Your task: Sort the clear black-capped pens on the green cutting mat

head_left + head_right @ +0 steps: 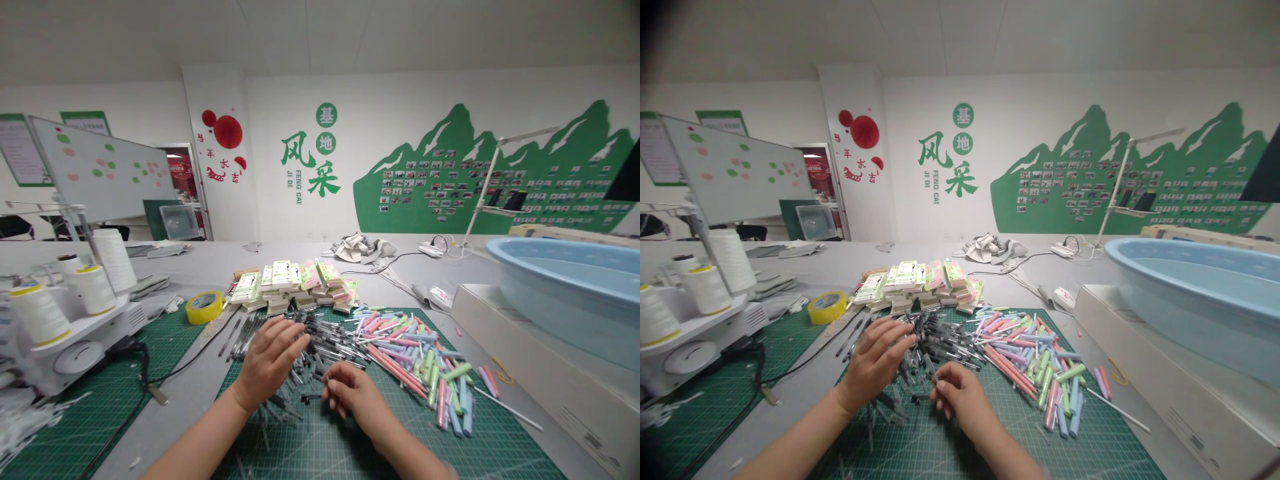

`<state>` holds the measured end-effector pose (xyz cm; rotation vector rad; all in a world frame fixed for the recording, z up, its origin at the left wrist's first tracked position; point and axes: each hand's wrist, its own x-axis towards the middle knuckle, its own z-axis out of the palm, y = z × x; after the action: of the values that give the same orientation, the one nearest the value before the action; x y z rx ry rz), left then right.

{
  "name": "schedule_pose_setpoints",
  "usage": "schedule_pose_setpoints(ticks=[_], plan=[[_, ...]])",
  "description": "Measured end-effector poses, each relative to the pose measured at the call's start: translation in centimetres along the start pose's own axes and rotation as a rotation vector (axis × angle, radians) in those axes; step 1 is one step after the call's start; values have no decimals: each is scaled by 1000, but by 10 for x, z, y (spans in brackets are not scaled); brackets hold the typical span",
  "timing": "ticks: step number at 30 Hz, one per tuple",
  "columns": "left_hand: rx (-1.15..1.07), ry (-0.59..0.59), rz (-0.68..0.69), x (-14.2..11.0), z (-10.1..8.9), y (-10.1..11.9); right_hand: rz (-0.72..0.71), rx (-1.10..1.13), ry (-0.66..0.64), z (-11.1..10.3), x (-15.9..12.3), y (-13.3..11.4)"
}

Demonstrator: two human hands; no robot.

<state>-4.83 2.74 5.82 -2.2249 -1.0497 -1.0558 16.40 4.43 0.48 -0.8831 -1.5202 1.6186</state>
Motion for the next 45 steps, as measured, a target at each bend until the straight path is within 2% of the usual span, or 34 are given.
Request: schedule_pose_setpoints(ticks=[2,3,5,9,13,18,22,24,27,29,31,45], plan=[[-87,116,-319,1,4,-3,-6,25,2,-1,0,1],[-161,132,-469,3,6,-4,-10,30,4,-1,0,1],[-370,66,-677,7,11,-6,-10,30,3,-1,1,3],[-800,-160,-788,10,22,-5,-1,13,-7,1,1,3],[-976,-199,-857,8,29,4,-14,5,-36,3,-1,0],[-1031,-279,-826,10,26,7,-100,17,-67,4,-3,-2],[-902,-357,-776,9,20,-12,-53,137,-55,3,-3,-2],[-701,-417,-659,5,16,-27,-50,168,-20,1,-3,-3],[-437,-615,-465,-5,11,-47,-68,169,40,-1,-1,-2],[-352,-732,-382,-11,11,-54,-81,167,53,-2,0,0],[-304,-788,-331,-15,12,-55,-86,165,50,-2,1,2],[-143,-802,-217,-15,19,-38,-78,122,51,-3,2,4]])
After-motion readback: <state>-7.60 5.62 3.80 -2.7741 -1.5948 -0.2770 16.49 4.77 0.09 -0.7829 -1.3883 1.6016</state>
